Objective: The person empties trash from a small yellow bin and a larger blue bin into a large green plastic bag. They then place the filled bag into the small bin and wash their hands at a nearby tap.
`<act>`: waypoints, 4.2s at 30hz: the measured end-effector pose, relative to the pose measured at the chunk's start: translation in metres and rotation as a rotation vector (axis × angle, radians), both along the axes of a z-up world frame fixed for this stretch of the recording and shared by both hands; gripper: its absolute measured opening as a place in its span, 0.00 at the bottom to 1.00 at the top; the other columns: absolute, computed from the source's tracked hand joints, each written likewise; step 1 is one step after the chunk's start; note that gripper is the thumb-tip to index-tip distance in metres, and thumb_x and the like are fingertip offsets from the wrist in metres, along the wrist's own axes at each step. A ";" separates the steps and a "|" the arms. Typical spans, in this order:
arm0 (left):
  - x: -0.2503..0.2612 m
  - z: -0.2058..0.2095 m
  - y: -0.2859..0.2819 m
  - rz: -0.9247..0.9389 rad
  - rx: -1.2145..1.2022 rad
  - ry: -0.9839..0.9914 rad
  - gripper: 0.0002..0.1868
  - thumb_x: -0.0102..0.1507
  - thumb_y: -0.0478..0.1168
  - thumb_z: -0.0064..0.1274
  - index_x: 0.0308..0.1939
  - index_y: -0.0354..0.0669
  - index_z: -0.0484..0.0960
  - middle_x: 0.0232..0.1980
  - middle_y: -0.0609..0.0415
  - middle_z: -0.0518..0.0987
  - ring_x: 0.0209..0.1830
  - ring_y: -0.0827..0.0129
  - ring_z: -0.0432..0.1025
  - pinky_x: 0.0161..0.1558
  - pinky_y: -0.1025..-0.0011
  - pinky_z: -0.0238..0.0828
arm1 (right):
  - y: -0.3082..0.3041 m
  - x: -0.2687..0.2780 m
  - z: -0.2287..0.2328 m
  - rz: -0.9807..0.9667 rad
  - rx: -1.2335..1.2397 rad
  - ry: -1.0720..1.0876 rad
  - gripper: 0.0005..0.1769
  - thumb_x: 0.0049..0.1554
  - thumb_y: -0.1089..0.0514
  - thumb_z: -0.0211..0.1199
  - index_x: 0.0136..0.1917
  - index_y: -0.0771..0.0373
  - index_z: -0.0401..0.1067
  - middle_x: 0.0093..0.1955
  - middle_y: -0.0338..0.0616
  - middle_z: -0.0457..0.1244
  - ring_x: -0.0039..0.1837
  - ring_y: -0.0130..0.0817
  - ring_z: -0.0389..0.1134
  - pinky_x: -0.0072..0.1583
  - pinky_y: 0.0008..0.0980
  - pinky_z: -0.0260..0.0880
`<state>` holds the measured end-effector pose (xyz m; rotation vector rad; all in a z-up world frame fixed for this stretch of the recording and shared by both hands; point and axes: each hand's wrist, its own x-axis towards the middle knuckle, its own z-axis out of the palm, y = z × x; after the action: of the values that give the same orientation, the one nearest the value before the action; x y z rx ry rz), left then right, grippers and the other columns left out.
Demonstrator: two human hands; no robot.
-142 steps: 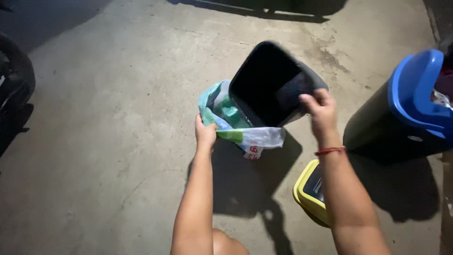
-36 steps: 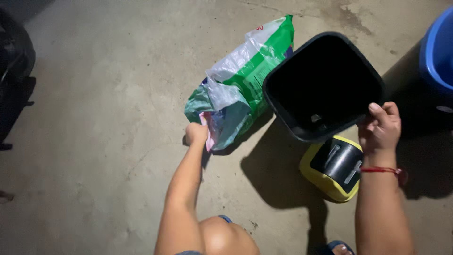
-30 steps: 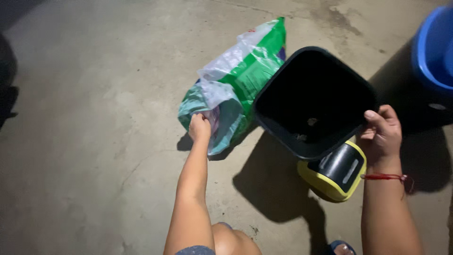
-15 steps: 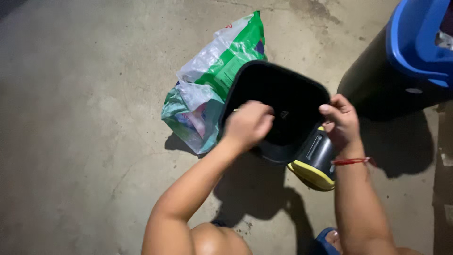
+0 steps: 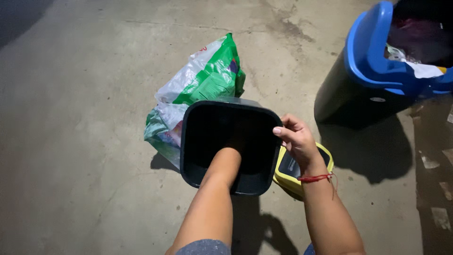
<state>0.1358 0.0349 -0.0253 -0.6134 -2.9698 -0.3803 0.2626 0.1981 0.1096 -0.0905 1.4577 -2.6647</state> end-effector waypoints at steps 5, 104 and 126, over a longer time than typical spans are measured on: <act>0.016 0.044 0.000 -0.031 0.000 -0.043 0.11 0.60 0.45 0.58 0.41 0.43 0.84 0.42 0.45 0.82 0.42 0.49 0.78 0.41 0.55 0.74 | 0.011 -0.007 -0.020 -0.053 0.074 -0.093 0.05 0.55 0.66 0.66 0.43 0.59 0.71 0.34 0.31 0.61 0.33 0.18 0.58 0.35 0.19 0.56; -0.084 -0.036 0.066 0.459 0.872 -0.087 0.28 0.64 0.48 0.53 0.65 0.37 0.74 0.63 0.35 0.74 0.63 0.44 0.70 0.66 0.57 0.64 | 0.169 -0.177 -0.104 -0.377 1.393 -0.209 0.46 0.56 0.24 0.57 0.62 0.70 0.72 0.60 0.71 0.66 0.65 0.64 0.67 0.66 0.51 0.66; 0.144 0.031 0.266 -0.085 1.008 -0.898 0.24 0.63 0.49 0.60 0.50 0.29 0.83 0.32 0.49 0.82 0.28 0.69 0.74 0.32 0.67 0.72 | 0.367 0.158 -0.066 -0.756 1.162 -0.784 0.46 0.54 0.30 0.67 0.70 0.67 0.69 0.56 0.62 0.68 0.55 0.54 0.71 0.56 0.49 0.69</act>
<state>0.2798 0.3013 0.0056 -0.4750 -2.7427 -2.4563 0.4201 0.5655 0.0433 1.5760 2.5907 -1.2901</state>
